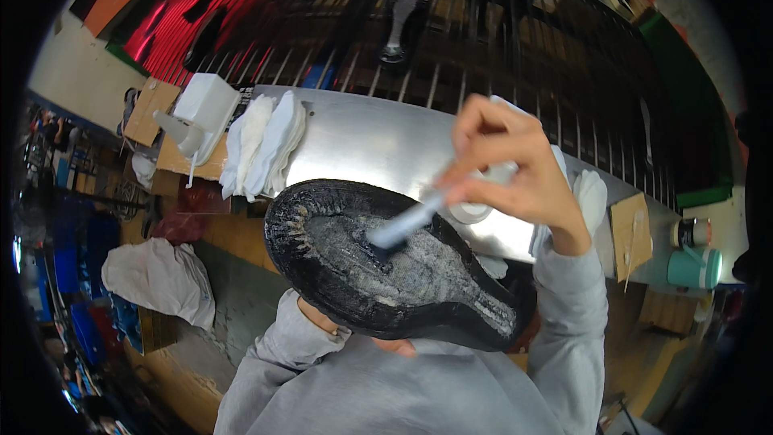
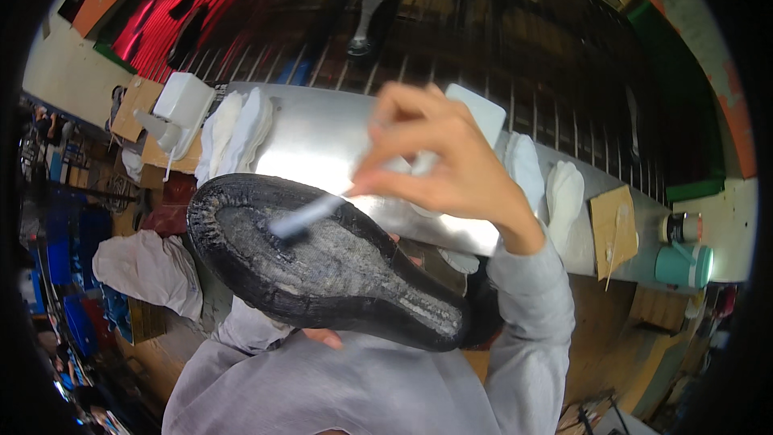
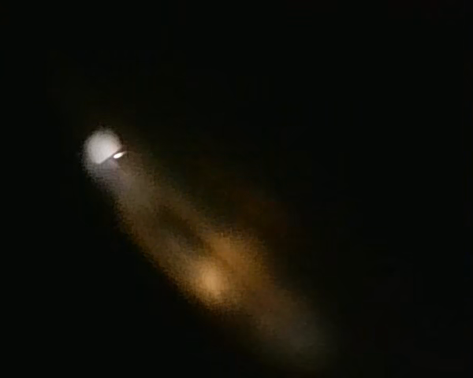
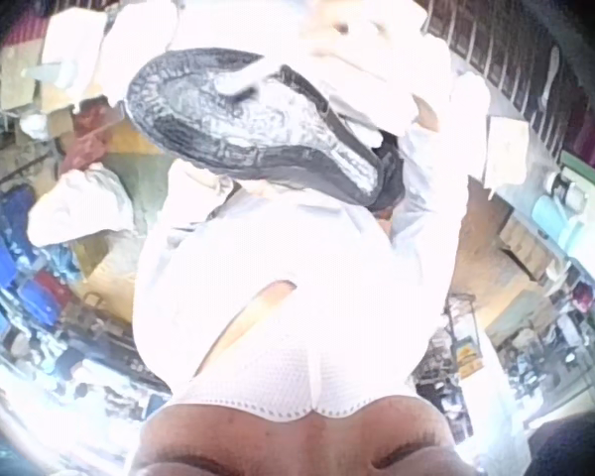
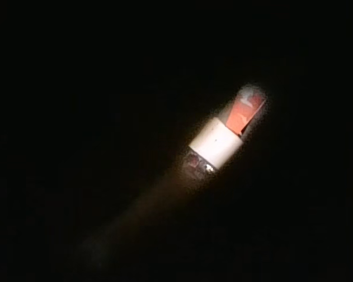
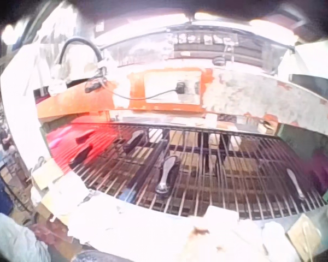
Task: The person applies white glue to the sole of a black shoe using a small brush. They repeatedly dip the brush into a container and spread the glue along the sole's edge and surface, rotating the shoe to access different areas.
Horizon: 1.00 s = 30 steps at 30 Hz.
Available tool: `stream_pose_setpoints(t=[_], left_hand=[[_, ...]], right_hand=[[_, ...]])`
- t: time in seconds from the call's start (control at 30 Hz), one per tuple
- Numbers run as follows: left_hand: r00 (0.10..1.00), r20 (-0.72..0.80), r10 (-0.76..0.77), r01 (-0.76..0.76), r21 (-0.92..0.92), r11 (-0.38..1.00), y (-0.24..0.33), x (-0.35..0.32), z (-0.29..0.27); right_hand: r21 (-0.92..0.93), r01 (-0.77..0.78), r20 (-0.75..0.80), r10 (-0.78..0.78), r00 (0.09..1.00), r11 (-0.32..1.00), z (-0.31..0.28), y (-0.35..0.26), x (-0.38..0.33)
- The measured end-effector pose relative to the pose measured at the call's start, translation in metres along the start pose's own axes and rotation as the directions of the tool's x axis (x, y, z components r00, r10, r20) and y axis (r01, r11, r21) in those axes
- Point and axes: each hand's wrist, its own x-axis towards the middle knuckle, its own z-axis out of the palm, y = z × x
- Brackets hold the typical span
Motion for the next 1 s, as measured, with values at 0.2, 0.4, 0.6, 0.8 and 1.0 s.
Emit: stream_pose_setpoints(t=[0.2,0.4,0.6,0.8,1.0], left_hand=[[0.996,0.078,-0.040,0.055,-0.200,0.978,-0.009,-0.006,0.007],[0.973,0.023,-0.228,0.175,-0.716,0.676,-0.022,-0.020,0.011],[0.951,0.279,0.134,0.216,-0.909,0.356,-0.056,0.005,-0.055],[0.916,0.355,0.187,0.210,-0.822,0.529,-0.027,0.038,-0.101],[0.897,0.337,0.286,0.120,-0.808,0.577,-0.077,0.039,-0.117]], right_hand=[[-0.022,0.082,0.022,-0.082,0.996,0.996,-0.002,0.008,-0.008],[0.139,-0.222,0.002,0.224,0.975,0.965,-0.047,0.032,-0.098],[0.214,-0.496,-0.661,0.499,0.561,0.842,-0.103,0.045,-0.165],[-0.272,-0.859,-0.871,0.268,0.411,0.434,-0.138,0.090,-0.252],[-0.040,-0.892,-0.873,0.418,0.250,0.451,-0.119,0.097,-0.271]])
